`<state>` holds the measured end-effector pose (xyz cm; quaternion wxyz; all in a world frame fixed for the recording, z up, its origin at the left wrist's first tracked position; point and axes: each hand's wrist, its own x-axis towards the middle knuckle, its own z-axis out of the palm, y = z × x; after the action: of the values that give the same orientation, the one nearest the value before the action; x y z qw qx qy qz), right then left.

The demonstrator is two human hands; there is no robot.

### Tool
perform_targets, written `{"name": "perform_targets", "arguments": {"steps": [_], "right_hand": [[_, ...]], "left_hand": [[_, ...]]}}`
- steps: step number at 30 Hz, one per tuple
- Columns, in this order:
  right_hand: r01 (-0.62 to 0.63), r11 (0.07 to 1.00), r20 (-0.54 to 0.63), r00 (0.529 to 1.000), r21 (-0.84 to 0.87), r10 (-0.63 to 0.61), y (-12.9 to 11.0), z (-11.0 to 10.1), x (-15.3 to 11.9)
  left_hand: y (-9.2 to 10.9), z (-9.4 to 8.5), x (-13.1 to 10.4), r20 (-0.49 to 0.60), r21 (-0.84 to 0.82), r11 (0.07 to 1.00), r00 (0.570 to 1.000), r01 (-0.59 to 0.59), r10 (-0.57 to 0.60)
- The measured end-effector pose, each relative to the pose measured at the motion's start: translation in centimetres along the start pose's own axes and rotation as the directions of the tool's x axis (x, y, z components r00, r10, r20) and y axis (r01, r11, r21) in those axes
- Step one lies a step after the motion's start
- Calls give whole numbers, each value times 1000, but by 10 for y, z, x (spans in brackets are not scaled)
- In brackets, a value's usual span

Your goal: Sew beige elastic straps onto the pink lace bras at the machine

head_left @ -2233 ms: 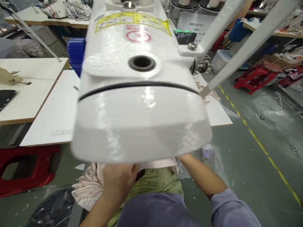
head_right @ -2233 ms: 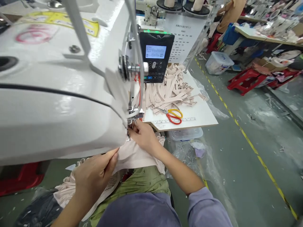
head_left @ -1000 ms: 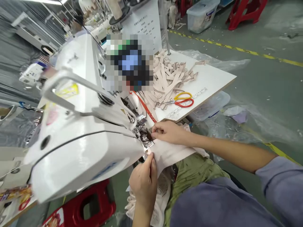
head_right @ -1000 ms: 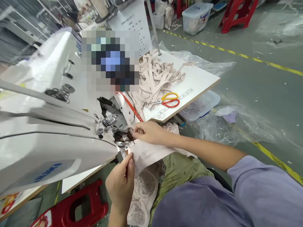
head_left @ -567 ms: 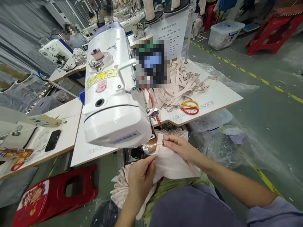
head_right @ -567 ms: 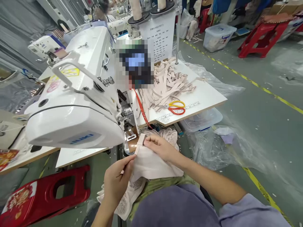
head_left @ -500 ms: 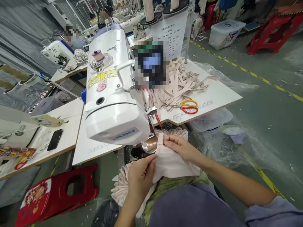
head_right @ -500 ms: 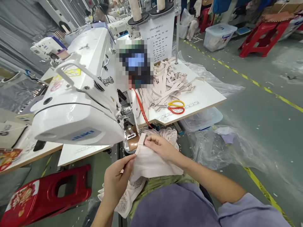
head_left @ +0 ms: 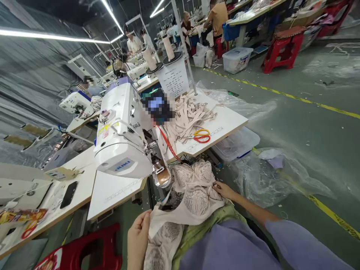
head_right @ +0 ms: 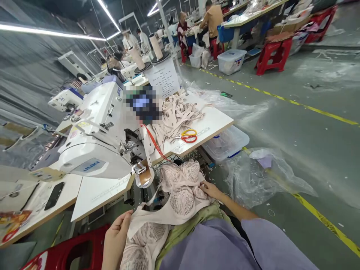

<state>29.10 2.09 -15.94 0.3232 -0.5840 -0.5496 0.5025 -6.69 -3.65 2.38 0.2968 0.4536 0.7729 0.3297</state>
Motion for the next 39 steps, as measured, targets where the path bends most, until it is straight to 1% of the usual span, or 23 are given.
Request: {"name": "perform_targets", "arguments": {"steps": [2, 4, 5, 7, 8, 9, 10, 13, 16, 18, 21, 23, 25, 26, 28, 30, 31, 32, 34, 35, 37, 38, 39], "right_hand": [[53, 999, 12, 999, -5, -53, -7, -10, -3], [97, 995, -10, 995, -23, -97, -19, -21, -5], [116, 993, -22, 993, -32, -116, -26, -25, -7], [146, 988, -9, 989, -46, -147, -41, -29, -13], [156, 987, 24, 988, -49, -155, -49, -29, -17], [163, 985, 66, 985, -51, -159, -58, -27, -21], [169, 984, 115, 980, -52, -162, -67, -25, -25], [195, 981, 232, 955, -17, -186, -97, -12, -38], [156, 986, 292, 942, 64, -168, -128, 8, -50], [125, 986, 337, 929, 110, -155, -147, 26, -57], [133, 981, 436, 882, 140, -181, -169, 50, -61], [136, 980, 481, 855, 148, -192, -177, 61, -59], [149, 976, 485, 849, 161, -210, -179, 66, -56], [162, 973, 480, 849, 164, -222, -180, 66, -54], [172, 974, 488, 844, 148, -223, -180, 62, -49], [130, 986, 523, 836, 102, -164, -182, 54, -46], [94, 992, 529, 840, 82, -123, -183, 51, -45], [51, 995, 505, 859, 81, -85, -185, 48, -45], [-42, 983, 350, 936, 181, -25, -188, 45, -49], [-72, 957, 240, 971, 282, 2, -189, 45, -52], [-85, 874, 83, 995, 478, 51, -191, 47, -58], [-77, 846, 64, 997, 527, 51, -192, 47, -59], [-62, 850, 82, 996, 523, 22, -192, 46, -59]], "left_hand": [[6, -8, 5, 13, 28, 998, 999, -49, 48], [14, -14, 7, 6, -19, 998, 998, -58, 58], [18, -14, 6, 1, -73, 996, 999, -41, 42], [28, -12, 1, 12, -272, 962, 999, 34, -32], [33, -9, -3, 78, -414, 905, 995, 94, -68], [38, -7, -5, 152, -576, 802, 985, 158, -85], [42, -4, -7, 198, -635, 747, 976, 199, -92], [50, -1, -6, 226, -748, 615, 967, 250, -119], [54, -4, -8, 264, -813, 509, 958, 284, -113], [57, -7, -14, 332, -855, 397, 941, 332, -72], [65, -10, -25, 414, -890, 212, 910, 403, 10], [70, -11, -31, 423, -895, 168, 906, 413, 27], [70, -13, -34, 390, -900, 215, 921, 378, 15], [68, -14, -32, 348, -897, 289, 937, 334, -1], [60, -19, -23, 190, -813, 552, 981, 184, -47], [48, -24, -8, 23, -618, 784, 998, 56, -53], [43, -24, -1, -31, -528, 849, 999, 19, -42], [40, -22, 6, -51, -482, 876, 998, -3, -25], [37, -6, 12, -53, -441, 896, 998, -47, 26], [39, 7, 11, -34, -427, 901, 997, -76, 68], [43, 39, 2, 62, -422, 898, 984, -127, 169], [45, 55, -5, 239, -436, 889, 935, -138, 263], [47, 69, -11, 438, -466, 880, 839, -94, 321]]}}
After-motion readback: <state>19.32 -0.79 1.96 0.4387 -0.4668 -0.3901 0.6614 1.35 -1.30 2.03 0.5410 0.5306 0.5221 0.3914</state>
